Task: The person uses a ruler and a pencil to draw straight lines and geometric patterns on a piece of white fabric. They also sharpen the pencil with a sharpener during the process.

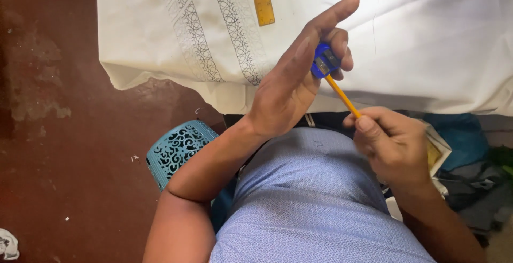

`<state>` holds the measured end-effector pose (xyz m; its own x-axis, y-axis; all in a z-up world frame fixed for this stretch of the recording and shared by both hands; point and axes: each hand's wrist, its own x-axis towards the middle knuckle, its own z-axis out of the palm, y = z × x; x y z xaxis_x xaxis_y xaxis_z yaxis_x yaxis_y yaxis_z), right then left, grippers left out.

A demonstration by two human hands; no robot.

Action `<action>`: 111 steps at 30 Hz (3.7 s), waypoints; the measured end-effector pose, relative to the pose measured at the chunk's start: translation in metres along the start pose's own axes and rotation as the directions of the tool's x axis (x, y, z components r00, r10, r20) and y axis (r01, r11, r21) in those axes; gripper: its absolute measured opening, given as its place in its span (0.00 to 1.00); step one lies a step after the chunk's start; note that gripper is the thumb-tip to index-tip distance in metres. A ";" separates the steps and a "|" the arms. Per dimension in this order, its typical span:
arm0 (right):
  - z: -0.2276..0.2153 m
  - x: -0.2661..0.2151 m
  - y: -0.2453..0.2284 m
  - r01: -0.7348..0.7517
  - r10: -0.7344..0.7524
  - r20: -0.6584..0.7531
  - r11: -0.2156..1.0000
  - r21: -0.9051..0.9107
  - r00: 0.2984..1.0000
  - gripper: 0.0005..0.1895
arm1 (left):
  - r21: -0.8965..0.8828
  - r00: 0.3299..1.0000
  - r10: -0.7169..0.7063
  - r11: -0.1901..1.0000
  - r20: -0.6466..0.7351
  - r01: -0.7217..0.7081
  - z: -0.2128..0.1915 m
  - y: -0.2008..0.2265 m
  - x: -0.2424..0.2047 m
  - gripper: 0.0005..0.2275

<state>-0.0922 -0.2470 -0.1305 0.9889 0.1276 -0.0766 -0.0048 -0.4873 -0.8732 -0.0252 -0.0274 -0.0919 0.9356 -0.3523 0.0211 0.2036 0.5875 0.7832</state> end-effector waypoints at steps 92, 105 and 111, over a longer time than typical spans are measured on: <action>0.007 -0.002 -0.020 0.416 -0.450 -0.025 0.844 -0.339 0.893 0.11 | -0.018 0.901 0.320 0.940 -0.293 -0.339 0.044 -0.026 -0.007 0.32; 0.013 -0.011 -0.004 0.555 -0.696 -0.066 0.623 -0.552 0.715 0.14 | -0.189 0.851 0.390 0.861 -0.351 -0.473 0.054 -0.010 0.000 0.29; -0.004 -0.015 -0.002 -0.225 0.090 0.379 0.917 0.328 0.921 0.19 | -0.200 0.928 0.371 0.912 0.029 -0.359 0.036 -0.008 -0.009 0.29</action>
<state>-0.1063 -0.2508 -0.1256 0.8537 0.4011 -0.3320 -0.2761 -0.1920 -0.9418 -0.0457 -0.0550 -0.0762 0.9357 -0.1295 0.3282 -0.0925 0.8077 0.5823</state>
